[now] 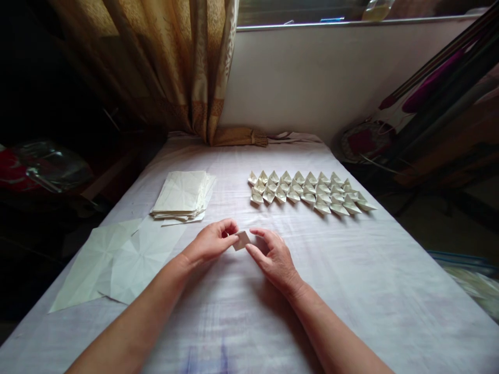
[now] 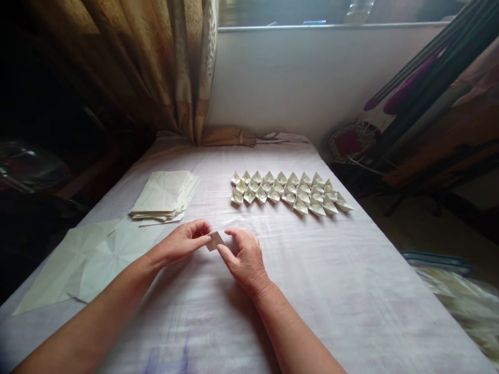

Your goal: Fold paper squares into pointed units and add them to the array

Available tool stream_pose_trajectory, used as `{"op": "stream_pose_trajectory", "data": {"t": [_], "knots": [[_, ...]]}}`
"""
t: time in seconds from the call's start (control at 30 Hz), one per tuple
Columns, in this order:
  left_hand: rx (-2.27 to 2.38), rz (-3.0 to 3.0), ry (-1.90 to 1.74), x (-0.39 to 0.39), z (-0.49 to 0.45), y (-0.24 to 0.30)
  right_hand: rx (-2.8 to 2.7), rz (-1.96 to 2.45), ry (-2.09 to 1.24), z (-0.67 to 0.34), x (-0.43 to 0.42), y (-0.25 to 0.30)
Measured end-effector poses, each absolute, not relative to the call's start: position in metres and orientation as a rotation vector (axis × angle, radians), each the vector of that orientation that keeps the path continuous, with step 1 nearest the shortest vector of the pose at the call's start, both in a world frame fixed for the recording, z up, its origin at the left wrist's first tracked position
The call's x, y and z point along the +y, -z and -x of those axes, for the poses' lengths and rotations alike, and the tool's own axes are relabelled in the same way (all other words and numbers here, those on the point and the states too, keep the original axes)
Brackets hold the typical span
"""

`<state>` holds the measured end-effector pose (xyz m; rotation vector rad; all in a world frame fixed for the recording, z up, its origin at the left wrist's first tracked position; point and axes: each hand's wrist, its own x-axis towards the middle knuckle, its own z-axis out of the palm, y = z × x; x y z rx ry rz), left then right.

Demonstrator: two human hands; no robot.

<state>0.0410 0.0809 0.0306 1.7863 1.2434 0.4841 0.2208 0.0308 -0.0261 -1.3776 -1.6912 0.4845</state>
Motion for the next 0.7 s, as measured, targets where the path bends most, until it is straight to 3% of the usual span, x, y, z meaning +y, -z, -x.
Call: {"op": "stream_pose_trajectory", "data": {"t": [0.17,0.47,0.7], "knots": [[1.099,-1.495,-0.745,0.066,-0.042,-0.007,-1.677,1.316,-0.58,-0.214,0.026,0.024],[1.285,-2.547,-0.843,0.044,-0.029,-0.001,-2.115,1.199,0.094,-0.217,0.029,0.014],[1.293,-2.809,-0.659,0.025,-0.019,0.011,-2.321,1.211,0.109,-0.213,0.01,0.018]]}}
